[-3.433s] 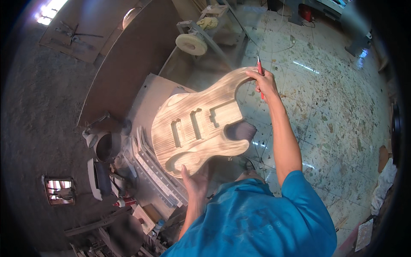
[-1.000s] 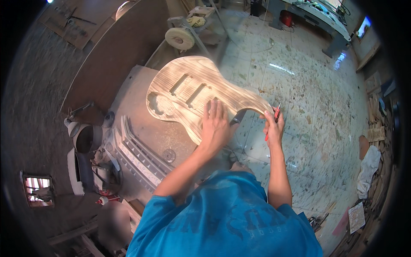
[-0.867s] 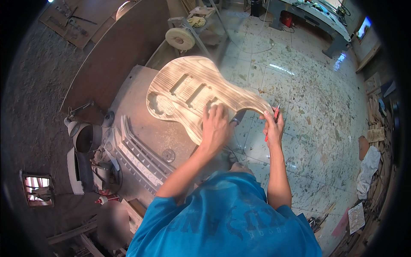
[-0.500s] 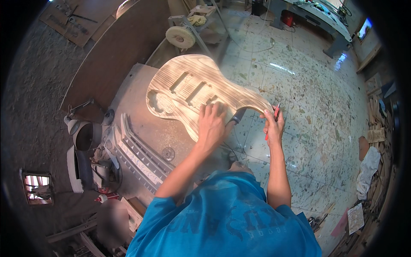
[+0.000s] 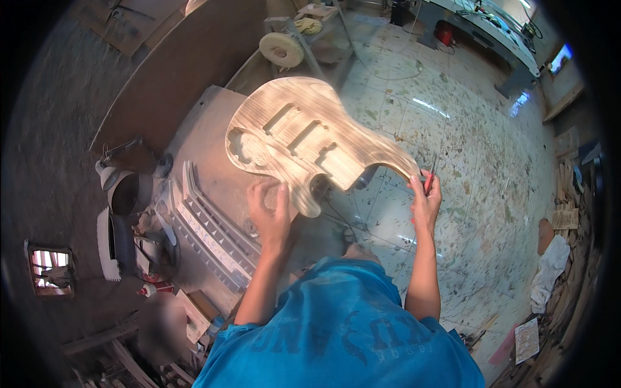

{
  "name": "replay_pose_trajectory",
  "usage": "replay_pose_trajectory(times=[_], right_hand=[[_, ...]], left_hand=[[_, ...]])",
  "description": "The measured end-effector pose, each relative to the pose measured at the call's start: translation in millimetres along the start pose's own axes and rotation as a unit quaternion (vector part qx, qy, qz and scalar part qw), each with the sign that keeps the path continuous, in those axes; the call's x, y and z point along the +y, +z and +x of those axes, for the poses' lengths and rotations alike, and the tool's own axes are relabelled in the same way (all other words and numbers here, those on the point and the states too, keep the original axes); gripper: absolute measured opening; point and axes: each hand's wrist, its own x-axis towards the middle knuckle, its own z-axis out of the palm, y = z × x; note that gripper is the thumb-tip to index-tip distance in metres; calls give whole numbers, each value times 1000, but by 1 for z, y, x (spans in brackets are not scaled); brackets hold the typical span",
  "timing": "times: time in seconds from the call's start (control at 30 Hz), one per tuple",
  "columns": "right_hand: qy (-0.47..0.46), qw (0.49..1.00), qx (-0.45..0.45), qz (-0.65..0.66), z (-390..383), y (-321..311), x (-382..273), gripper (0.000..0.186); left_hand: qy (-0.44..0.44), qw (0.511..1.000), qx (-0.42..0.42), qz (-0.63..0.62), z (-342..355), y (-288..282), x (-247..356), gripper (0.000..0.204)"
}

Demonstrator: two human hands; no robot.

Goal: The person picks up a wooden guitar body from a workbench, turns it over, and sands the recessed pickup and control cavities using a piece of sandpaper.

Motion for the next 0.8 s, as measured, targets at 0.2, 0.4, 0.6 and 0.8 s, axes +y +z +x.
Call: replay_pose_trajectory(times=[0.2, 0.4, 0.6, 0.8], right_hand=[[-98, 995, 16, 2, -4, -20, -10, 46], [-8, 967, -249, -47, -51, -3, -30, 40], [112, 896, -394, 171, -86, 21, -29, 56], [40, 933, -351, 66, -96, 17, -39, 58]], left_hand=[[-225, 967, -23, -119, -40, -16, -38, 28], [-317, 916, -34, -244, -67, -24, -42, 28], [-212, 951, -77, -211, -57, -26, -7, 21], [-35, 972, -126, -195, -43, -18, 22, 15]])
